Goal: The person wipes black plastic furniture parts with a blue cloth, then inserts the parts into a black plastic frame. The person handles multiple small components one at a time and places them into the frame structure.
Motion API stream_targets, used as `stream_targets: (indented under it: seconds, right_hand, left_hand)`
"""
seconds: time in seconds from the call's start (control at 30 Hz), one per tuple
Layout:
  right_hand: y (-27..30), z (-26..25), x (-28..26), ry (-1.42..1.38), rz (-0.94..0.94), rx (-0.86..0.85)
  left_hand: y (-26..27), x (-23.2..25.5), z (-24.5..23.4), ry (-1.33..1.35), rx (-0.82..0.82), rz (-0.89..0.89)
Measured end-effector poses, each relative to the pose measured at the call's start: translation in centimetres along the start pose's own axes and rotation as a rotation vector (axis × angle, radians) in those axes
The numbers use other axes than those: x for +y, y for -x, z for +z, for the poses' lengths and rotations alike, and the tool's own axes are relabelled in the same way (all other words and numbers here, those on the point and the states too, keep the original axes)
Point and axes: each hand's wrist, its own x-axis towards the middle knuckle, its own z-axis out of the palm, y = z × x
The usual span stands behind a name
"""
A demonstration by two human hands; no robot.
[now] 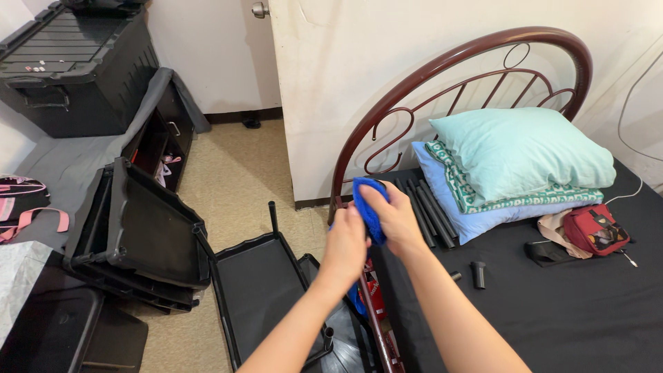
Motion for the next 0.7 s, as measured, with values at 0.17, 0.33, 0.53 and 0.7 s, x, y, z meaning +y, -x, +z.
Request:
stream_targets:
  seconds: [0.17, 0.33, 0.53, 0.7]
  right_hand:
    - [-1.0, 0.4, 1.5, 0.023, -0.024, 0.003]
    - [-1.1, -2.6, 2.1, 0.058, -0.035, -0.27]
    - [-2.1, -6.4, -1.6, 1.262, -0.275, -0.071]
    - [-3.8, -3.7, -6.1, 0.731, -0.273, 0.276]
  left_hand:
    - [-0.1, -0.7, -0.6, -0.094, 0.04, 0.193]
    - [-2.3, -1.5, -5.2, 0.754, -0.386, -0.435]
    - [-2.1, -1.7, -9.3, 0.189, -0.25, -0.26]
    - [-2.5, -0.7, -11.8, -0.406, -0.254, -0.174]
